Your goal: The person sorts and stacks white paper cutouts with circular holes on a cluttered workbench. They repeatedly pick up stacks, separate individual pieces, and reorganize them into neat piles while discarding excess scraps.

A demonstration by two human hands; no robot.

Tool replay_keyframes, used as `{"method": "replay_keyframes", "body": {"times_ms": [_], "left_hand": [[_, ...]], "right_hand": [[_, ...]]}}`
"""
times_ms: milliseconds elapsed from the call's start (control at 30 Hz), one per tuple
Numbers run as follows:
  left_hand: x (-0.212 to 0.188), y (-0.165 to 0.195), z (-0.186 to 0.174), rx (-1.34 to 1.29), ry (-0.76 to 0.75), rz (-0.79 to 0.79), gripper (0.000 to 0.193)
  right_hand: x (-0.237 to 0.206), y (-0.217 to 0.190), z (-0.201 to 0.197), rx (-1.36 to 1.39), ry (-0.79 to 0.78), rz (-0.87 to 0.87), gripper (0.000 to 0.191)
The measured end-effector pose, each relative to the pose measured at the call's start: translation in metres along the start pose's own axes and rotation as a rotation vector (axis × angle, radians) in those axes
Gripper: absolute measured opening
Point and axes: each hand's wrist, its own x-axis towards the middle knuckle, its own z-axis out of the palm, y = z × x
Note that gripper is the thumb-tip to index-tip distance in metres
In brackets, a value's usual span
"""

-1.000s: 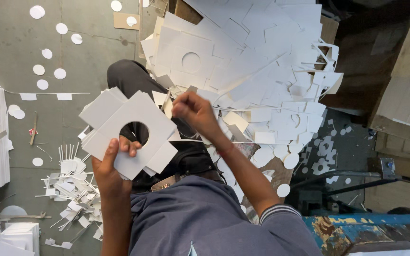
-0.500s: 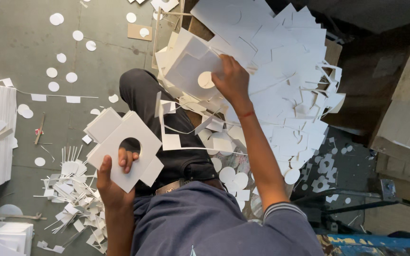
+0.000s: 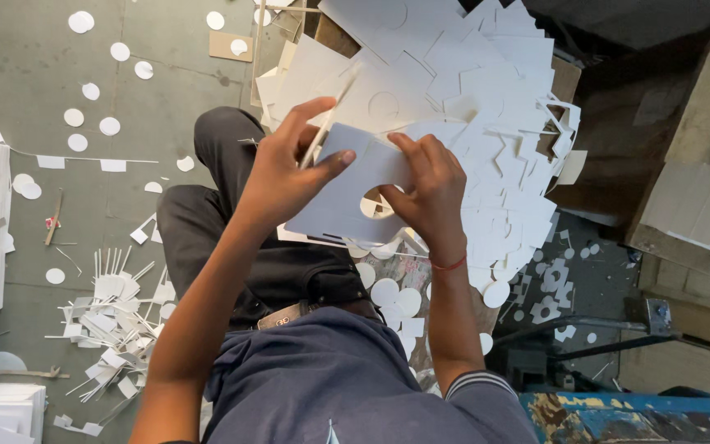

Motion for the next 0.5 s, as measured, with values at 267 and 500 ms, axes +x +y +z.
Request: {"method": "replay_keyframes", "body": {"times_ms": [267,500], "left_hand": [[0.009,-0.035,-0.026,-0.413,0.359,0.003,0.048],[-0.027,-0.049,-0.042,0.216,0.587,0.134,0.075]], "right_hand": [[-0.047,0.020,-0.001,0.179,0.364,0.099,0.057],[-0.064,0.045,-0.033,0.687,0.812,0.512,0.021]]}}
